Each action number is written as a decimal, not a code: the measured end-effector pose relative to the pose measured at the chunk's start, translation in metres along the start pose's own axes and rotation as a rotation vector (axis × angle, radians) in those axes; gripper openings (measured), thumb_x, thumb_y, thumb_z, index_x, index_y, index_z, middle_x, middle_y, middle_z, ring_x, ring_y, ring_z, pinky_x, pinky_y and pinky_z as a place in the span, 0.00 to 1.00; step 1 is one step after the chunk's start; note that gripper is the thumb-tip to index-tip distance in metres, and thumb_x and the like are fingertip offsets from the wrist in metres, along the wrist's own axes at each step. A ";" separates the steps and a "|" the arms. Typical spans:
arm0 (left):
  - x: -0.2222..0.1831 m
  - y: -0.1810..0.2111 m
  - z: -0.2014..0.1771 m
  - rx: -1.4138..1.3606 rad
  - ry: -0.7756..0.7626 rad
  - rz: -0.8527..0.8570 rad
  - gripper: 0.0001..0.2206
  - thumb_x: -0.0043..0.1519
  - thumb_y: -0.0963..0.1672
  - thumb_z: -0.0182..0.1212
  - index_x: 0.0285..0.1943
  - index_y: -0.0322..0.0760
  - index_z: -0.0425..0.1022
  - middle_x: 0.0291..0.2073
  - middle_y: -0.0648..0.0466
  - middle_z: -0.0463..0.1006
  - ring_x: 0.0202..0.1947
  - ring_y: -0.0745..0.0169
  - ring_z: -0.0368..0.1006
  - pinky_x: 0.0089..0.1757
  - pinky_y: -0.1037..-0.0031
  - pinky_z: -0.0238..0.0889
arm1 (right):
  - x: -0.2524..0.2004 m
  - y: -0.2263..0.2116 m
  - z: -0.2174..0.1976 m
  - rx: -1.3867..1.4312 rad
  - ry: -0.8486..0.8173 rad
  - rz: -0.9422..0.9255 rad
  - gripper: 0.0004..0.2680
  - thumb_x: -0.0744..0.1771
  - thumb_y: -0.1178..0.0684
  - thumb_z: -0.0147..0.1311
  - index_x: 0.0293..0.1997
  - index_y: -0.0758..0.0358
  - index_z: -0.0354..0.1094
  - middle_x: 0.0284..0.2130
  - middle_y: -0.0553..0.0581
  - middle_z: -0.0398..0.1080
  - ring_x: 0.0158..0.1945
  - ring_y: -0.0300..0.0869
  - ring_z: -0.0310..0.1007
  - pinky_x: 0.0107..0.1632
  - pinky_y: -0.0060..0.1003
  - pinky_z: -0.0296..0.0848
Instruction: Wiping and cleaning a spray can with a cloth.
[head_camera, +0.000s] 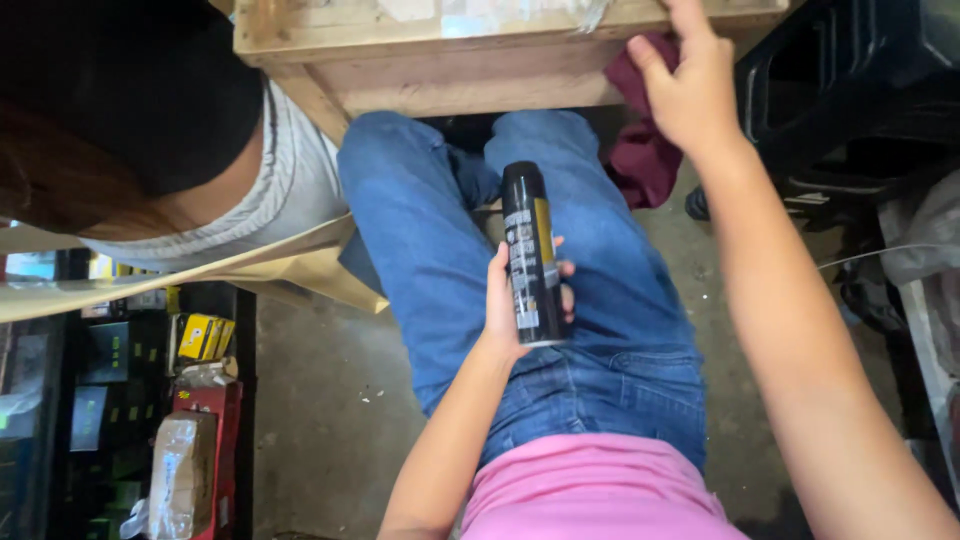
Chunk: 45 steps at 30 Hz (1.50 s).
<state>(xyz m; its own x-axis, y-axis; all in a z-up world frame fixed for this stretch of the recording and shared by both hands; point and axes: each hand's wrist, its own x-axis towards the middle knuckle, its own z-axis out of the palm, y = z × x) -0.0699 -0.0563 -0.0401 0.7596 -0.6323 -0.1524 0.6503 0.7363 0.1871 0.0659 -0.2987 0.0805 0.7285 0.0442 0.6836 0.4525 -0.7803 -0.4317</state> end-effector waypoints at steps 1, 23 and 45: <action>-0.001 -0.002 0.000 -0.002 0.042 0.002 0.31 0.69 0.60 0.36 0.66 0.37 0.63 0.41 0.46 0.76 0.25 0.53 0.74 0.27 0.65 0.68 | -0.001 -0.003 -0.001 0.044 -0.022 0.006 0.14 0.69 0.65 0.60 0.62 0.76 0.66 0.35 0.71 0.77 0.27 0.54 0.70 0.34 0.45 0.70; 0.003 -0.008 -0.035 0.133 0.242 0.056 0.34 0.63 0.63 0.48 0.67 0.38 0.68 0.33 0.48 0.78 0.26 0.40 0.79 0.27 0.48 0.79 | -0.251 -0.103 -0.048 0.907 -1.183 0.727 0.12 0.55 0.57 0.76 0.30 0.58 0.70 0.20 0.48 0.77 0.28 0.37 0.74 0.36 0.36 0.73; 0.019 -0.035 -0.069 0.288 0.015 0.178 0.28 0.71 0.56 0.41 0.74 0.40 0.55 0.49 0.30 0.77 0.32 0.32 0.80 0.32 0.50 0.79 | -0.270 -0.095 -0.028 0.945 -0.680 0.589 0.06 0.71 0.53 0.47 0.44 0.65 0.67 0.30 0.52 0.71 0.36 0.37 0.67 0.44 0.34 0.66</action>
<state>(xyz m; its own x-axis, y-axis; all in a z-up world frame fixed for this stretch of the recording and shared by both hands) -0.0775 -0.0773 -0.1165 0.8624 -0.4949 -0.1066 0.4808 0.7347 0.4786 -0.1884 -0.2542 -0.0462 0.9268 0.3704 -0.0617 -0.0404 -0.0651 -0.9971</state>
